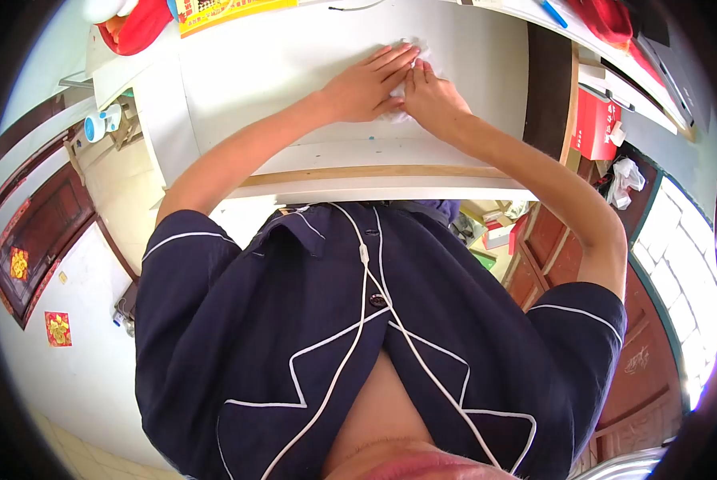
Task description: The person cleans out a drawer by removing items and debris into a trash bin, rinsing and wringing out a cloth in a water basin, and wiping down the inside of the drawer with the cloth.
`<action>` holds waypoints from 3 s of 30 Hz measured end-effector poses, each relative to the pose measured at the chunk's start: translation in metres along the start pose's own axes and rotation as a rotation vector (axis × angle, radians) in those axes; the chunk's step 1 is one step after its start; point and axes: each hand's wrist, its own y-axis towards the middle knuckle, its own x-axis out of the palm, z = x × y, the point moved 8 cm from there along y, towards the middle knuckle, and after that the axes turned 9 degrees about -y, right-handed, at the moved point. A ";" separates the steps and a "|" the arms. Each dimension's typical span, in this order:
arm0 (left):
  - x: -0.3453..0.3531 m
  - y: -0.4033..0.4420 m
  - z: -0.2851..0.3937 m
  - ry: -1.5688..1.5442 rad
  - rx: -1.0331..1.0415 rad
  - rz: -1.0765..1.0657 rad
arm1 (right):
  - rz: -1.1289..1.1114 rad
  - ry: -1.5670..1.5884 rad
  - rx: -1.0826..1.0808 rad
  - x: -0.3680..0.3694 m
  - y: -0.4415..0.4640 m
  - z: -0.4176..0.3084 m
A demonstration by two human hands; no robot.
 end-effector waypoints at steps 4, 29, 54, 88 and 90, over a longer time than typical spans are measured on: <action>-0.009 -0.026 -0.021 0.098 -0.226 0.160 | 0.472 -0.091 -0.056 -0.028 0.018 -0.012; 0.030 0.005 0.038 -0.031 0.271 -0.192 | -0.296 0.373 -0.357 -0.007 -0.041 0.011; 0.049 0.006 0.046 -0.209 0.354 -0.309 | -0.396 0.954 -0.301 0.012 -0.042 0.019; 0.038 -0.007 0.041 0.132 0.251 -0.260 | -0.231 0.469 -0.488 0.003 -0.025 -0.013; 0.047 0.028 0.056 0.094 0.253 -0.273 | -0.199 0.447 -0.447 -0.001 -0.041 0.012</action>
